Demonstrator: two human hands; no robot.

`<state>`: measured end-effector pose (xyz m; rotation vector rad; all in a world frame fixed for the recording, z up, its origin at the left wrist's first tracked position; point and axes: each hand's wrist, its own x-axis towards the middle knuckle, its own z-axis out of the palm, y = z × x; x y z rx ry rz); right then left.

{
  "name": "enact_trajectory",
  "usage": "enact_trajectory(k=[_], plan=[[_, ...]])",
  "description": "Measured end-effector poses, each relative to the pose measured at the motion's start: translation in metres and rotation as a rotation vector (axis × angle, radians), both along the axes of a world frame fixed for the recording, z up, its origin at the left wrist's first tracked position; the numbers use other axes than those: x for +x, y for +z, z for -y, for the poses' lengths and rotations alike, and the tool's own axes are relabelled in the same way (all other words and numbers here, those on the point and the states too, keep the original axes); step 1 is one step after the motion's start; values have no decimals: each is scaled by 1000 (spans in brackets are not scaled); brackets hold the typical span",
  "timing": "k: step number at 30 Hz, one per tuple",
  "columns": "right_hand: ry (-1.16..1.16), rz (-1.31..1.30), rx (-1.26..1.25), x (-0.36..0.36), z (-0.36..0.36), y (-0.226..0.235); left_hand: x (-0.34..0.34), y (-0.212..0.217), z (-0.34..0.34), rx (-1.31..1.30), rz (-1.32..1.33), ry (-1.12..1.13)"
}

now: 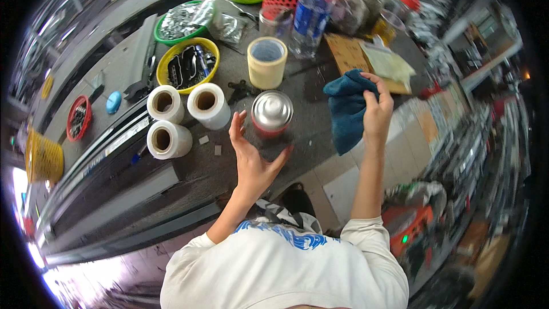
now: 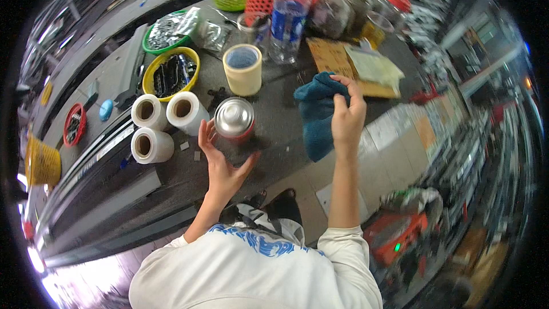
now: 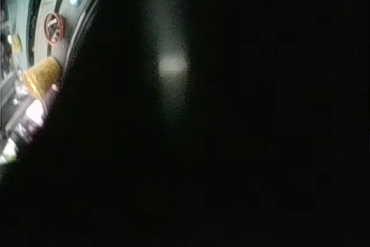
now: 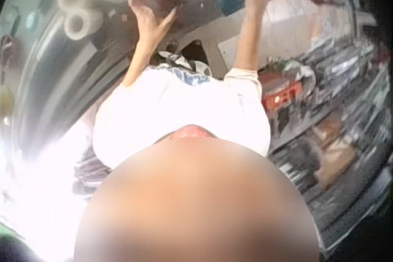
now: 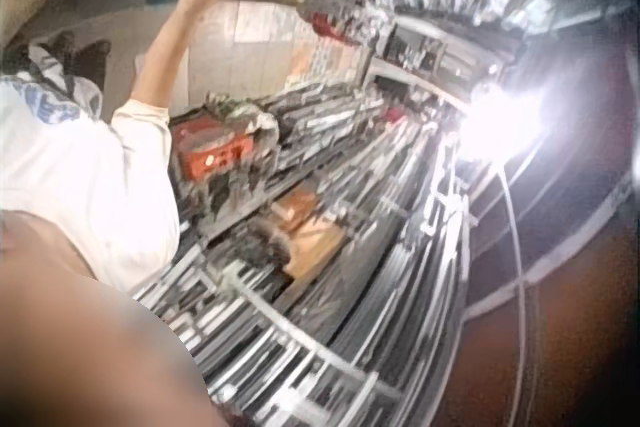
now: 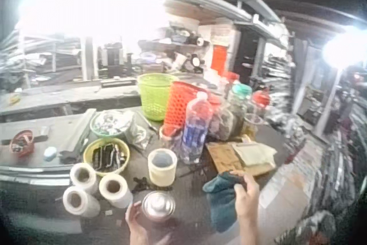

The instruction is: The person sprays a cleaning agent onto a long metal profile and wipes it with a cloth. They repeat this process on multiple profiles, handling spray cans, cloths, and paper towels while working at a cluttered workbench.

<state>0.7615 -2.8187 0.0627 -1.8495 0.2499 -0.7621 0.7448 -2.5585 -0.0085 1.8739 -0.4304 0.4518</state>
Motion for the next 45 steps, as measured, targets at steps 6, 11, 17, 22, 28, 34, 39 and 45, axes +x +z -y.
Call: enact_trajectory(k=[6,11,17,22,28,34,39,45], plan=[[423,-426,-579,92,8,-43,20,3,48,45,-60,350],[754,-348,-528,88,50,-54,37,50,51,163,-20,578],[916,-295,-354,79,88,-48,149,121,14,-58,308,558],[964,-240,-262,73,103,-48,272,93,17,10,373,676],[1006,-343,-100,58,122,-47,321,13,18,179,57,787],[1021,-402,-111,60,125,-48,314,-7,13,261,-25,761],[1049,-369,-168,76,106,-51,277,24,0,300,-269,565],[1009,-282,-44,84,72,-50,142,56,8,200,-32,567]])
